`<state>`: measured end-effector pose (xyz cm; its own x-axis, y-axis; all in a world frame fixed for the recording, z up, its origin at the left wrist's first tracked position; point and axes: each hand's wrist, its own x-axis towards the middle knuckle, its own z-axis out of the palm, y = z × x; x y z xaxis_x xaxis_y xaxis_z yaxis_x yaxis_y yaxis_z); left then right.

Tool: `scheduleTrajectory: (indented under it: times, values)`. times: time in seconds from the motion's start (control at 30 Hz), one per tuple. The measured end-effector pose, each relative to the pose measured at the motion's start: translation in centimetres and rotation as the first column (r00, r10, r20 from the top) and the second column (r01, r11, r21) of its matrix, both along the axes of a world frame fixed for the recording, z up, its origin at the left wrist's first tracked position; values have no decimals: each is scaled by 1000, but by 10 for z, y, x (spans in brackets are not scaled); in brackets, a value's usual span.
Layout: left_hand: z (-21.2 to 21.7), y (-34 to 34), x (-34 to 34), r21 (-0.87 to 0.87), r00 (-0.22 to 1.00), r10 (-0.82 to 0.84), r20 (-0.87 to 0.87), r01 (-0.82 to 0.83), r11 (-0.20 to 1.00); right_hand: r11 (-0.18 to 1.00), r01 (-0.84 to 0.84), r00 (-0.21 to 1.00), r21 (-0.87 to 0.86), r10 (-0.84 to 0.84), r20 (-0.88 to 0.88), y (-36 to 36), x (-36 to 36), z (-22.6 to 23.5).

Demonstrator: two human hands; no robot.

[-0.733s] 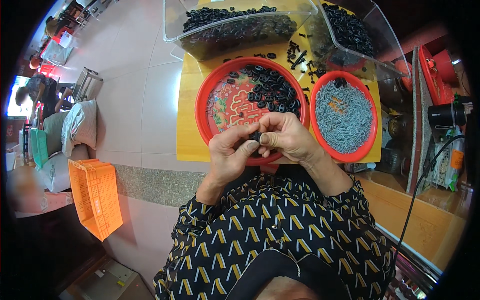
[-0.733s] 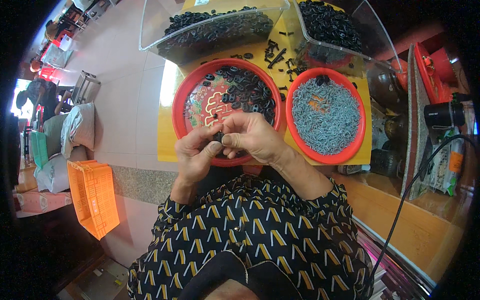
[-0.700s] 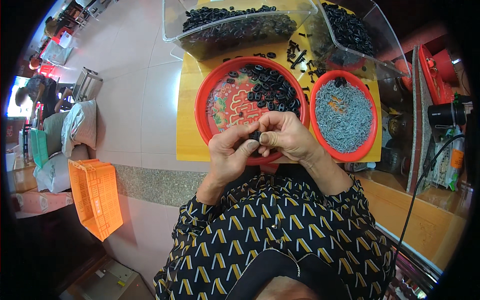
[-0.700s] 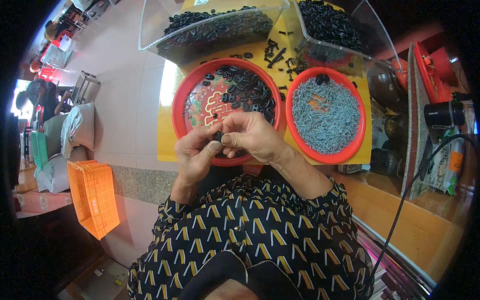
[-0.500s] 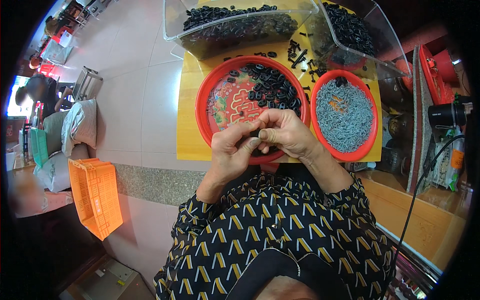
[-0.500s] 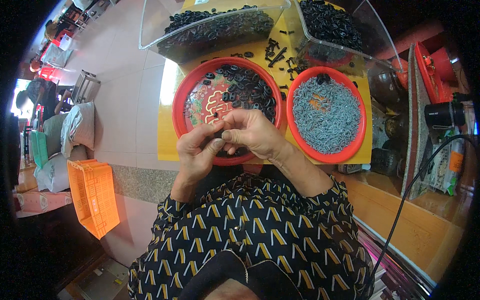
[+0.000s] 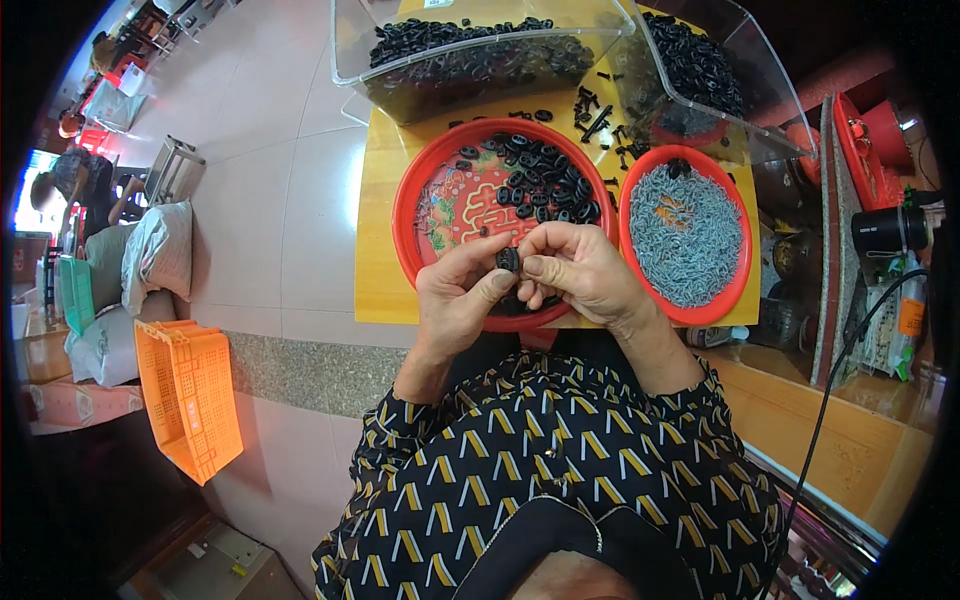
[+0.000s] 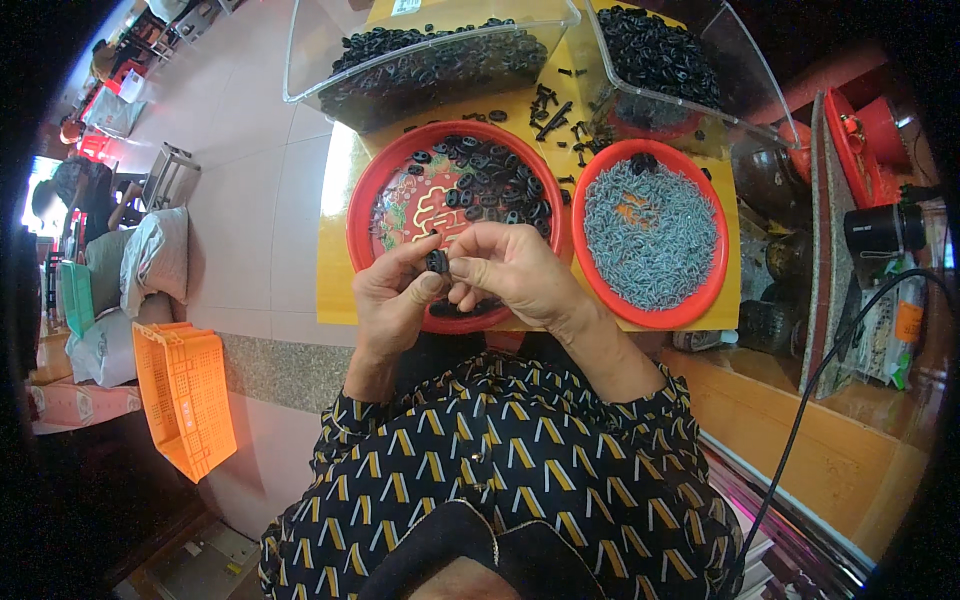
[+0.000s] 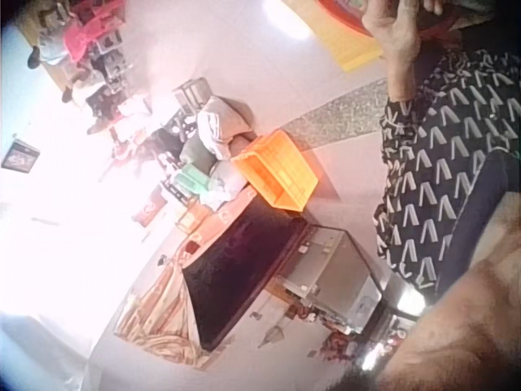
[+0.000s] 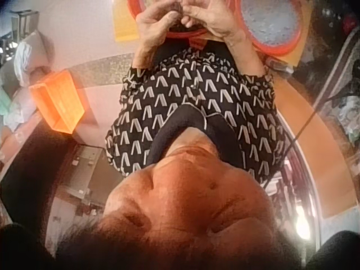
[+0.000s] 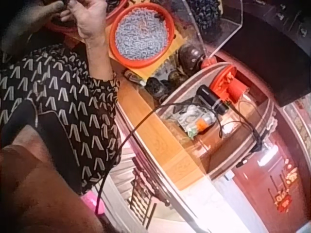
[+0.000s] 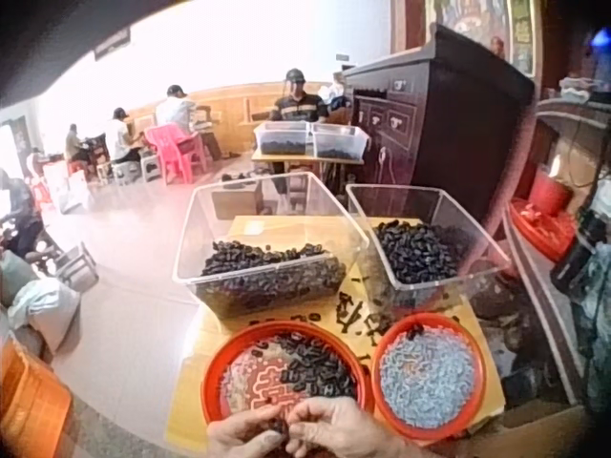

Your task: The person sits at a table and assembles small black plastic hair accessories by hand. They pick up a black plastic ring and a metal spring clip, then insert the clip into the ring. The person repeats this process, handling the components one by one and placing the finished items into a red tray.

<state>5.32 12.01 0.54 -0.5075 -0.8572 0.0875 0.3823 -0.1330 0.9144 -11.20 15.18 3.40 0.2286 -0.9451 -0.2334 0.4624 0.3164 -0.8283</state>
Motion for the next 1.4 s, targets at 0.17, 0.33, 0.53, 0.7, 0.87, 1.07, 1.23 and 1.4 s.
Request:
scheduleTrajectory:
  times: [0.17, 0.33, 0.53, 0.7, 0.87, 1.07, 1.23, 1.4]
  values:
    - [0, 1, -1, 14, 999, -17, -37, 18, 1000, 1000, 11, 995, -4, -11, -97, 0, 3, 6]
    - [-1, 2, -1, 42, 999, 7, -32, -6, 999, 1000, 22, 997, -7, -23, -71, 0, 5, -1]
    - [0, 3, -3, 57, 998, -1, -62, 5, 998, 999, 37, 997, -38, -40, -65, 0, 6, -2]
    - [-3, 3, -4, 85, 998, 20, -59, -15, 996, 996, 68, 995, -64, -72, -71, 0, 9, -5]
    - [0, 1, -6, 140, 992, 8, -128, 10, 990, 995, 68, 993, -70, -74, -87, -2, 7, -5]
    - [0, 1, -4, 100, 1000, 17, -22, -15, 995, 996, 86, 993, -22, -87, -78, -3, 2, 3]
    - [3, 4, -7, 85, 1000, 15, -8, -15, 996, 997, 36, 939, -66, -56, -339, -3, 5, 9]
    - [-2, 4, -6, 59, 998, -67, 7, 67, 996, 998, 64, 902, 8, -54, -429, -2, 7, 10]
